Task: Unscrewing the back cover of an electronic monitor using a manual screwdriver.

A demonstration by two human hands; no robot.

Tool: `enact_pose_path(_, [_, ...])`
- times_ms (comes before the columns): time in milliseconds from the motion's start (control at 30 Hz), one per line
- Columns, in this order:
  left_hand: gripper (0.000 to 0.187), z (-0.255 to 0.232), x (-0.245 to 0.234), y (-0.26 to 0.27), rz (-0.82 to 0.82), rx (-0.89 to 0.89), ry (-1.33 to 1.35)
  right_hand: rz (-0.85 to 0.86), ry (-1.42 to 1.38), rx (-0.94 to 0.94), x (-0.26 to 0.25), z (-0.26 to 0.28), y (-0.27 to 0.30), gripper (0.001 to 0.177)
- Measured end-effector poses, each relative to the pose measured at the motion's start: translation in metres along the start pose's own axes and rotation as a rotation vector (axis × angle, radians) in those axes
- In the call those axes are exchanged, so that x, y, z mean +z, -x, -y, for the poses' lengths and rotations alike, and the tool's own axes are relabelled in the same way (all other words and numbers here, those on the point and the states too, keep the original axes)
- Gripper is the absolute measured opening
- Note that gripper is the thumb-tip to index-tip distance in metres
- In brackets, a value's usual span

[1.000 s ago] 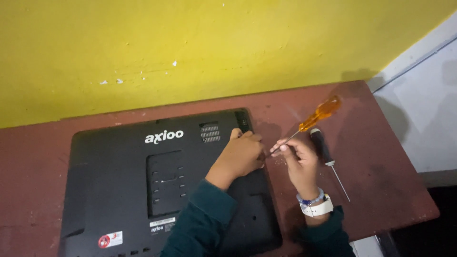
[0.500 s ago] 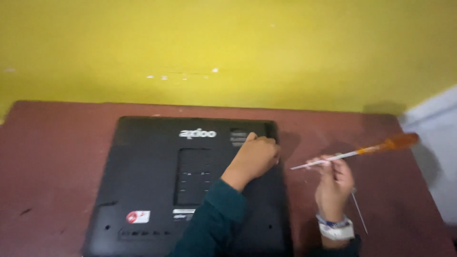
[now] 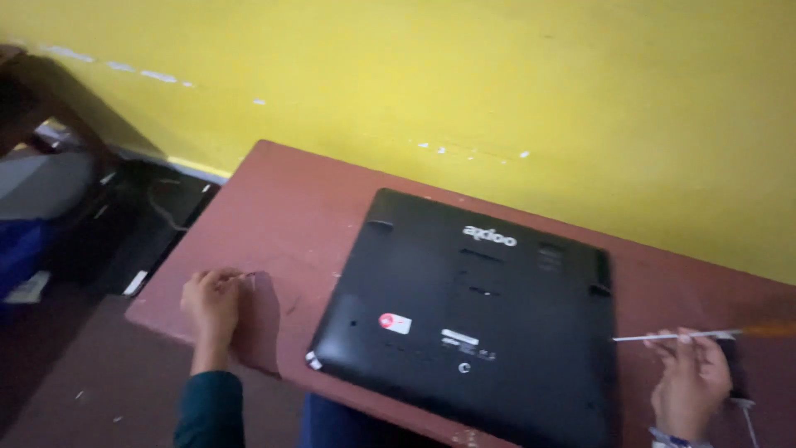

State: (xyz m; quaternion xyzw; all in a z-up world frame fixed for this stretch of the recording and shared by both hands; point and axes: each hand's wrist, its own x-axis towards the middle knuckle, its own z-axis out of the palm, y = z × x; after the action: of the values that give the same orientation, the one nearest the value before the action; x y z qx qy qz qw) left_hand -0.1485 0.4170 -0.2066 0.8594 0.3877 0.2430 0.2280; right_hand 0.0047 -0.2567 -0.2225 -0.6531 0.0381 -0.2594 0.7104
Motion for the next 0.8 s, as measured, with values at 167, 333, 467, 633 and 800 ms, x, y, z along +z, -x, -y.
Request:
enact_pose_path(167, [0.014, -0.003, -0.020, -0.001, 0.036, 0.024, 0.081, -0.075, -0.012, 0.013, -0.001, 0.001, 0.017, 0.008])
enact_pose_path(333, [0.017, 0.033, 0.016, -0.006, 0.011, 0.057, -0.187, -0.022, -0.127, 0.079, 0.005, 0.003, 0.031, 0.007])
enact_pose_path(467, [0.017, 0.023, 0.003, -0.005, -0.022, 0.156, -0.084, -0.144, -0.080, 0.207, 0.051, 0.021, 0.068, 0.003])
enact_pose_path(633, [0.012, 0.014, -0.003, 0.012, -0.310, 0.360, 0.291, -0.081, 0.134, 0.077, 0.073, 0.030, 0.094, 0.015])
enact_pose_path(800, [0.066, -0.056, 0.006, 0.088, 0.366, 0.369, 0.432, -0.216, -0.067, 0.085, 0.080, 0.026, 0.095, 0.007])
